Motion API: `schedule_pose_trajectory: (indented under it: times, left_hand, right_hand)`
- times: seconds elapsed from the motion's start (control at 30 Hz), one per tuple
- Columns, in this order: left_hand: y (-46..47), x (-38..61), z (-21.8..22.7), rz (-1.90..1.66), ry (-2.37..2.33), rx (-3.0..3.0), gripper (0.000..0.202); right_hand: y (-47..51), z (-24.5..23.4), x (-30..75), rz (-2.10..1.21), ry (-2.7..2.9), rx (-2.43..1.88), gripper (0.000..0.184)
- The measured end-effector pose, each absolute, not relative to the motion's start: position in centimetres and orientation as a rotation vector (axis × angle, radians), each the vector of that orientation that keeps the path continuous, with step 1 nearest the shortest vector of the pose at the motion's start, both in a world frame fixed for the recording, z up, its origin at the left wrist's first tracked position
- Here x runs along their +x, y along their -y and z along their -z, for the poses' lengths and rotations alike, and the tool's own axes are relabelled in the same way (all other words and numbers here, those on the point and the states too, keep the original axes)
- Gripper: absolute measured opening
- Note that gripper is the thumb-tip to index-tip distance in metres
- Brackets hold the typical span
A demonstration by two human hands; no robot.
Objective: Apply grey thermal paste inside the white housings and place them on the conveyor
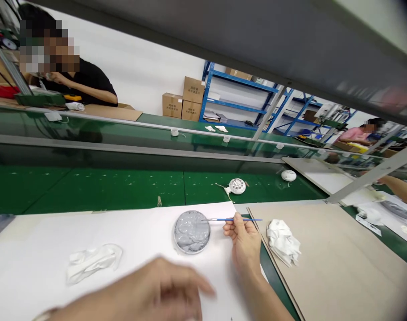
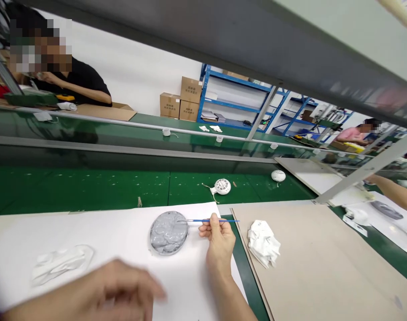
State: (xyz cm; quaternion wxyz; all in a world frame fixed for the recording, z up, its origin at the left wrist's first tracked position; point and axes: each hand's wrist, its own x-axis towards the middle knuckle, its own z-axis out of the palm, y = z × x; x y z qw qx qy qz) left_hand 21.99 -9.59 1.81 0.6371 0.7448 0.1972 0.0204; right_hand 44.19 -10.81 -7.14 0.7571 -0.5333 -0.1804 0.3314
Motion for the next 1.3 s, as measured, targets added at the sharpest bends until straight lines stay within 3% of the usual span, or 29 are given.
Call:
schedule_pose_trajectory:
  times: [0.13,0.3,0.47,0.73,1.0,1.3]
  left_hand:
    - [1.4,26.7,-4.2,-0.351,-0.694,2.166,0.033]
    - [-5.3,35.7,-2.6,-0.189,-0.683,2.542,0.054]
    - [-6.4,41.7,-0.5,-0.041,-0.715,2.643,0.076]
    - [-7.6,42.0,2.1,-0.022,-0.952,2.576,0.039]
    - [-9.1,37.2,2.0,-0.082,-0.961,2.519,0.041]
    - [-8.8,39.3,2.9,-0.203,-1.052,2.521,0.039]
  right_hand:
    - [10.7,7.3,44.2,-0.751,0.377,-1.122,0.04]
    - [10.5,7.7,44.4,-0.761,0.355,-1.083,0.038]
    - [10.5,7.7,44.5,-0.761,0.348,-1.105,0.039]
    - [10.5,8.2,45.0,-0.75,0.365,-1.112,0.038]
    - [10.5,8.8,45.1,-0.72,0.358,-1.113,0.041]
    - [10.4,8.4,45.1,-0.742,0.354,-1.088,0.04]
